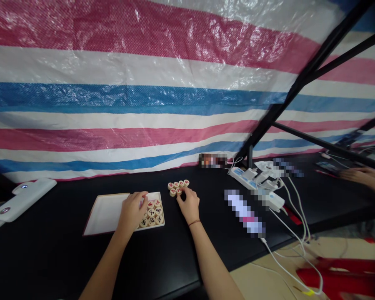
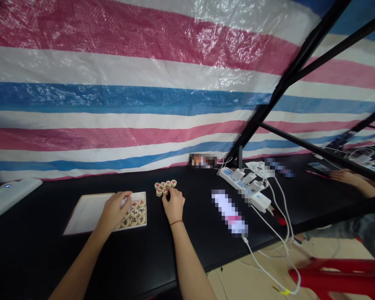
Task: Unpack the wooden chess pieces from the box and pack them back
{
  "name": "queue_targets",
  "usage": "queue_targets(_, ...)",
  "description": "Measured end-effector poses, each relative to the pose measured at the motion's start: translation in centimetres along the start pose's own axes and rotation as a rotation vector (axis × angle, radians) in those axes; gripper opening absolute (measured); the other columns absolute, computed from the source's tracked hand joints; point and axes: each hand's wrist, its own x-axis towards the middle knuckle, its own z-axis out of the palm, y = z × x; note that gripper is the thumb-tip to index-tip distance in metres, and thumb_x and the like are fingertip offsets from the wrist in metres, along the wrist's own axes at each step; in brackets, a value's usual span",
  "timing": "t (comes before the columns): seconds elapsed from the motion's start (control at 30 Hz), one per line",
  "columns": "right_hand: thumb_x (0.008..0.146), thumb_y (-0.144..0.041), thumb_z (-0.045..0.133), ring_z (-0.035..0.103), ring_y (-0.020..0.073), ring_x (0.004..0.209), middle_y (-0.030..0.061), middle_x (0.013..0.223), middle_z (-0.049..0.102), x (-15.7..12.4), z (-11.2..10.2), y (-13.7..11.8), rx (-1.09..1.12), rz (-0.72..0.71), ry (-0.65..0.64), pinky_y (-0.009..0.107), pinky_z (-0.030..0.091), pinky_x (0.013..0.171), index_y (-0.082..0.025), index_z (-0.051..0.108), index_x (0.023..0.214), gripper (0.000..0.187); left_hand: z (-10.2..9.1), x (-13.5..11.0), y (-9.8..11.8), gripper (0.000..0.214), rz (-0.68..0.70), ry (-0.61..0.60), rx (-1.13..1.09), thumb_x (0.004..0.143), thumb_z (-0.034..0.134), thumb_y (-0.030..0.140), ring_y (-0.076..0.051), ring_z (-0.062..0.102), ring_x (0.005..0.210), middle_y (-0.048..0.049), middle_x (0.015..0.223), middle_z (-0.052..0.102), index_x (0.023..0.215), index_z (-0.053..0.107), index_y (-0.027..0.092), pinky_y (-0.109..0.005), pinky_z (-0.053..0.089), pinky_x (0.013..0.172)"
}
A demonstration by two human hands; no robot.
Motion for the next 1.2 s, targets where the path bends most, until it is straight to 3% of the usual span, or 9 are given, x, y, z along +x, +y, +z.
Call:
queue_targets(0.1, 0.081, -0.021, 0.052, 0.055, 0.025, 0.095, 0.0065, 0.102, 0.067, -0.2, -0.3, -0.6, 0.003, -0.02, 0.077, 0.033, 0.037, 0.077, -0.02, 0.063, 0.101, 0.022, -0.1, 0.0, 0.1, 0.029, -0.008, -0.022, 0.078, 0.091, 0.04, 0.029, -0.022, 0.062, 0.091, -0.0061, 0.1, 0.07, 0.103, 0.066, 0.023, -0.034, 0.045, 0.083)
queue_targets(0.2, 0.086, -0.022, 0.047, 0.058, 0.0229, 0.089, 0.0076, 0.095, 0.068, -0.9, -0.5, -2.0, 0.07, -0.101, 0.112, 0.033, 0.039, 0.078, -0.018, 0.064, 0.099, 0.021, -0.1, 0.0, 0.7, 0.032, -0.061, -0.117, 0.232, 0.093, 0.037, 0.03, -0.024, 0.059, 0.094, -0.0071, 0.1, 0.07, 0.103, 0.067, 0.022, -0.038, 0.041, 0.083)
queue_targets(0.3, 0.091, -0.024, 0.043, 0.062, 0.0178, 0.078, 0.0047, 0.089, 0.07, -1.8, -0.2, -3.8, 0.212, -0.207, -0.105, 0.028, 0.043, 0.075, -0.02, 0.064, 0.102, 0.024, 0.1, 0.1, 1.5, 0.035, -0.097, -0.254, 0.341, 0.094, 0.036, 0.031, -0.026, 0.055, 0.1, -0.0079, 0.104, 0.069, 0.097, 0.07, 0.022, -0.041, 0.037, 0.084)
queue_targets(0.4, 0.094, -0.026, 0.042, 0.066, 0.0168, 0.08, 0.0029, 0.088, 0.07, -2.5, 0.3, -5.1, 0.256, -0.263, -0.287, 0.025, 0.045, 0.075, -0.023, 0.064, 0.104, 0.025, 0.3, 0.1, 1.8, 0.033, -0.081, -0.316, 0.368, 0.094, 0.038, 0.03, -0.026, 0.053, 0.105, -0.0074, 0.11, 0.066, 0.093, 0.07, 0.023, -0.041, 0.035, 0.083)
queue_targets(0.67, 0.095, -0.026, 0.039, 0.066, 0.0177, 0.087, 0.0046, 0.094, 0.07, -2.5, 0.7, -5.2, 0.299, -0.259, -0.307, 0.026, 0.047, 0.081, -0.02, 0.064, 0.101, 0.026, 0.3, 0.0, 2.2, 0.032, -0.084, -0.299, 0.299, 0.095, 0.038, 0.033, -0.026, 0.055, 0.105, -0.0071, 0.104, 0.069, 0.09, 0.067, 0.022, -0.04, 0.033, 0.081)
queue_targets(0.8, 0.094, -0.026, 0.04, 0.066, 0.0172, 0.084, 0.0041, 0.092, 0.07, -2.6, 0.8, -5.1, 0.311, -0.255, -0.3, 0.026, 0.048, 0.079, -0.021, 0.064, 0.101, 0.025, 0.0, -0.2, 2.3, 0.027, -0.1, -0.294, 0.228, 0.093, 0.04, 0.033, -0.025, 0.059, 0.098, -0.0053, 0.095, 0.071, 0.091, 0.065, 0.022, -0.039, 0.033, 0.083)
queue_targets(0.93, 0.089, -0.025, 0.047, 0.063, 0.0178, 0.08, 0.0055, 0.088, 0.067, -2.6, 0.5, -5.3, 0.328, -0.283, -0.176, 0.029, 0.048, 0.077, -0.019, 0.062, 0.106, 0.024, -0.1, -0.1, 2.2, 0.022, -0.097, -0.188, 0.102, 0.09, 0.045, 0.034, -0.023, 0.061, 0.096, -0.0045, 0.095, 0.072, 0.092, 0.064, 0.023, -0.039, 0.035, 0.088)
queue_targets(1.03, 0.082, -0.026, 0.057, 0.06, 0.0209, 0.093, 0.0076, 0.1, 0.066, -2.6, 0.2, -5.6, 0.363, -0.385, -0.127, 0.034, 0.047, 0.084, -0.019, 0.059, 0.11, 0.029, -0.2, 0.0, 2.3, 0.025, -0.126, -0.105, -0.125, 0.088, 0.045, 0.039, -0.02, 0.065, 0.09, -0.0038, 0.093, 0.072, 0.098, 0.062, 0.022, -0.036, 0.041, 0.087)
queue_targets(1.2, 0.084, -0.024, 0.057, 0.061, 0.0197, 0.091, 0.0059, 0.099, 0.068, -2.7, 0.1, -6.0, 0.407, -0.457, -0.1, 0.035, 0.047, 0.084, -0.021, 0.06, 0.106, 0.023, -0.2, -0.1, 3.2, 0.032, -0.205, -0.135, -0.483, 0.084, 0.047, 0.049, -0.019, 0.068, 0.088, -0.0024, 0.092, 0.073, 0.097, 0.062, 0.023, -0.03, 0.051, 0.08)
